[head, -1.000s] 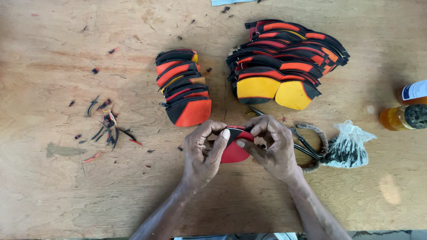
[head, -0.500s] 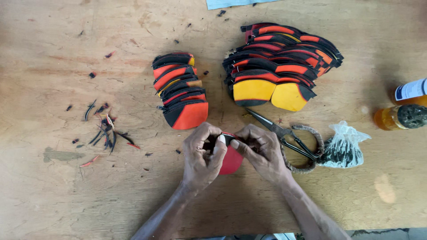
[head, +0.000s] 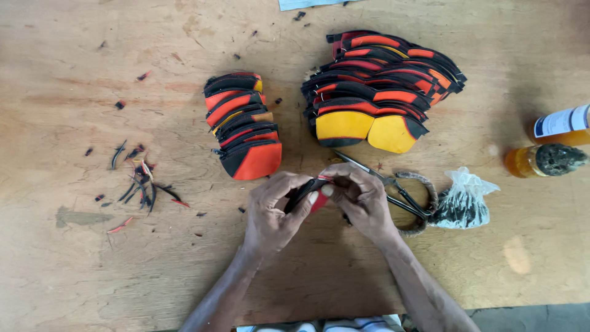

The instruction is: The person trims excess fabric and threads from small zippered pouches using shears. They handle the pouches one at a time, pulling away loose threads by hand and cutting along the edges to clean up the seams.

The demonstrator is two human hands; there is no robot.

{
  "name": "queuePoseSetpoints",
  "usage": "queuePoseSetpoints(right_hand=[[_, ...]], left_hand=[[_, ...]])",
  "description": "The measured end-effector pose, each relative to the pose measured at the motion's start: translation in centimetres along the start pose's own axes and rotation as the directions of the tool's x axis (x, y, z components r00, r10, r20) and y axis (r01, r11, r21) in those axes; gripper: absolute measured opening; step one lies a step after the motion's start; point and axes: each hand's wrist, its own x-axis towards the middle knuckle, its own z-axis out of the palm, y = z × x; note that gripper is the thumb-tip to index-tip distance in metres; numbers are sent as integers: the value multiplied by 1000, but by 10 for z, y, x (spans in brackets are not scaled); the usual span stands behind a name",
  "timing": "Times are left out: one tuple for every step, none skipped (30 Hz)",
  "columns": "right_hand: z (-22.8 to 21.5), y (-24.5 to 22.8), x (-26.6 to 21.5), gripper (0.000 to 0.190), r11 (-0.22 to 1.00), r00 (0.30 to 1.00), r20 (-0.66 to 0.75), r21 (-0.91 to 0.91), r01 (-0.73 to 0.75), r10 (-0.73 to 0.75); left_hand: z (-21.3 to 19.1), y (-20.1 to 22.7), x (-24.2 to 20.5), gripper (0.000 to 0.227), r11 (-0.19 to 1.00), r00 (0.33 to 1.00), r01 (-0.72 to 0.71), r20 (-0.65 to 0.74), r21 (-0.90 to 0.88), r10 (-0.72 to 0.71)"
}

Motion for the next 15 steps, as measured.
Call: queuePoseSetpoints(right_hand=[[-2, -2, 1, 28, 1000, 1000, 25, -31, 6, -5], [-4, -5, 3, 32, 998, 999, 51, -60, 11, -8], [-5, -6, 6, 33, 992, 997, 51, -108, 70, -65], [-5, -6, 7, 33, 980, 991, 54, -154, 129, -122], [-6, -6, 8, 34, 962, 982, 61, -201, 187, -179], [-6, -5, 7, 34, 966, 983, 57, -185, 182, -174], [-6, -3, 6, 35, 970, 984, 53, -169, 176, -170], [-6, -1, 7, 36, 973, 984, 53, -152, 177, -170], [-5, 0, 6, 35, 977, 986, 47, -135, 163, -158], [-4, 1, 6, 34, 982, 988, 45, -116, 152, -148], [-3, 2, 7, 33, 985, 990, 43, -98, 141, -137], [-2, 2, 7, 34, 988, 990, 45, -71, 135, -132], [-1, 3, 8, 34, 991, 991, 46, -43, 129, -127], [0, 2, 8, 35, 993, 992, 44, -17, 120, -119], [0, 1, 7, 34, 994, 997, 41, 83, 65, -69]], left_hand=[[0, 0, 0, 25, 999, 1000, -28, -7, 21, 28], [0, 1, 0, 26, 998, 998, -55, -15, 42, 56], [-1, 1, 0, 27, 995, 996, -82, -21, 64, 83], [-2, 0, 1, 30, 989, 994, -105, -13, 105, 107], [-3, -1, 2, 33, 981, 992, -128, -3, 146, 130], [-4, -2, 2, 36, 971, 988, -150, 5, 186, 151], [-4, -2, 2, 37, 968, 987, -157, 13, 195, 157], [-3, -2, 2, 39, 964, 986, -166, 16, 206, 167], [-4, -1, 1, 41, 960, 984, -176, 20, 217, 176], [-5, -1, 2, 41, 954, 982, -190, 22, 230, 190], [-6, -1, 2, 41, 948, 979, -204, 25, 243, 204], [-8, -1, 2, 41, 942, 975, -218, 27, 256, 219], [-9, -1, 1, 41, 943, 976, -217, 26, 254, 217], [-9, -1, 2, 42, 944, 976, -214, 29, 250, 214], [-9, -1, 2, 42, 946, 977, -212, 32, 245, 211]])
